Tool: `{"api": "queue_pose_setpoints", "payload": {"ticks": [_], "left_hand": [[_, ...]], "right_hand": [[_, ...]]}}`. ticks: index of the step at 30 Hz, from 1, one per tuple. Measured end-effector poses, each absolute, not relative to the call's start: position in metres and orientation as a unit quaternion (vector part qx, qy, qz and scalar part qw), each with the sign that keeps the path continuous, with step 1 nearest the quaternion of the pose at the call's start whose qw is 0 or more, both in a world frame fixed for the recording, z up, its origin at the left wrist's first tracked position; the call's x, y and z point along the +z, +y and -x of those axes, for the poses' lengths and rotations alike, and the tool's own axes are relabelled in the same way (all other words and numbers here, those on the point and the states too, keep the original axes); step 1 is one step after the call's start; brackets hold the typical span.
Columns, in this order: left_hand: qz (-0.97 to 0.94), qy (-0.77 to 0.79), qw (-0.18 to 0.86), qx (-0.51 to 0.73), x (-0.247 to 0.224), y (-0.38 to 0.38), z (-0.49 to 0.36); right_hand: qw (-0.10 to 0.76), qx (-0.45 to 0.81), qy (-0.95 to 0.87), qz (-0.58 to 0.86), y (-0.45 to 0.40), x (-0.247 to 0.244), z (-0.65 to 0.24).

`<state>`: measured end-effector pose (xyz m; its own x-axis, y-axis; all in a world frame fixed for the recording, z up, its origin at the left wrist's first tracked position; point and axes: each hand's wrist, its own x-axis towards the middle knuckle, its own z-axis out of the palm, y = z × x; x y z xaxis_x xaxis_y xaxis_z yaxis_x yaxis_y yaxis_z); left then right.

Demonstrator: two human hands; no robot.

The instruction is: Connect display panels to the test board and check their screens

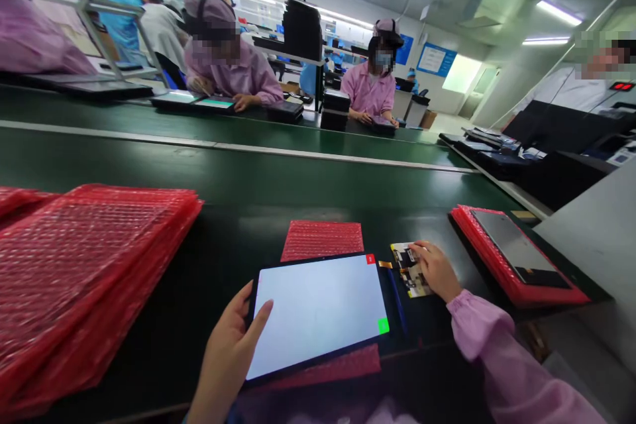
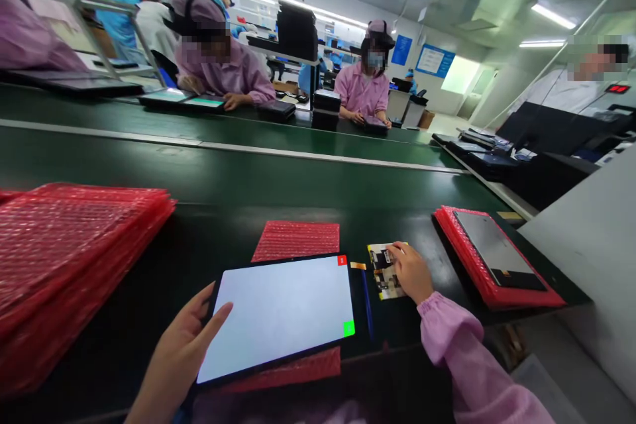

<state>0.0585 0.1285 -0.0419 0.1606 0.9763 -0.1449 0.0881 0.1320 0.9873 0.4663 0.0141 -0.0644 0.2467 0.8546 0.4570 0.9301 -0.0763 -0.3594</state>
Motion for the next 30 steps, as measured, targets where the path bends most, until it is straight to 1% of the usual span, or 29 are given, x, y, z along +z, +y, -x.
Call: {"api": "queue_pose_setpoints", "payload": {"ticks": [3,6,8,11,13,14,17,21,23,24,25,26,28,30], "left_hand": [[-0.522,0.515,0.55,0.399,-0.04,0.127,-0.06],[-0.507,0.498,0.582,0.396,-0.034,0.126,-0.062],[-0.484,0.483,0.604,0.409,-0.03,0.125,-0.063],[-0.448,0.471,0.603,0.462,-0.026,0.123,-0.062],[-0.419,0.466,0.607,0.488,-0.024,0.121,-0.062],[-0.405,0.461,0.617,0.493,-0.022,0.12,-0.062],[-0.388,0.443,0.633,0.502,-0.018,0.116,-0.063],[-0.448,0.452,0.565,0.525,-0.021,0.116,-0.061],[-0.524,0.462,0.517,0.495,-0.026,0.118,-0.058],[-0.575,0.461,0.486,0.469,-0.029,0.118,-0.057],[-0.631,0.454,0.452,0.438,-0.031,0.117,-0.056],[-0.686,0.439,0.416,0.404,-0.034,0.115,-0.055],[-0.774,0.41,0.339,0.343,-0.038,0.109,-0.059],[-0.818,0.403,0.274,0.305,-0.042,0.099,-0.066]], "right_hand": [[0.315,-0.034,-0.603,0.732,0.016,-0.064,-0.466],[0.356,-0.005,-0.58,0.733,0.018,-0.059,-0.467],[0.4,0.008,-0.553,0.731,0.017,-0.052,-0.462],[0.485,0.033,-0.494,0.72,0.006,-0.039,-0.438],[0.532,0.095,-0.464,0.702,-0.003,-0.03,-0.408],[0.545,0.15,-0.458,0.686,-0.006,-0.026,-0.391],[0.564,0.301,-0.453,0.621,-0.012,-0.013,-0.341],[0.602,0.381,-0.423,0.56,-0.012,0.003,-0.308],[0.644,0.354,-0.397,0.55,-0.015,0.008,-0.306],[0.663,0.312,-0.392,0.556,-0.017,0.009,-0.307],[0.671,0.249,-0.399,0.573,-0.019,0.009,-0.308],[0.661,0.168,-0.428,0.593,-0.021,0.008,-0.309],[0.585,0.013,-0.533,0.611,-0.023,0.003,-0.31],[0.493,-0.064,-0.649,0.576,-0.02,-0.007,-0.307]]}}
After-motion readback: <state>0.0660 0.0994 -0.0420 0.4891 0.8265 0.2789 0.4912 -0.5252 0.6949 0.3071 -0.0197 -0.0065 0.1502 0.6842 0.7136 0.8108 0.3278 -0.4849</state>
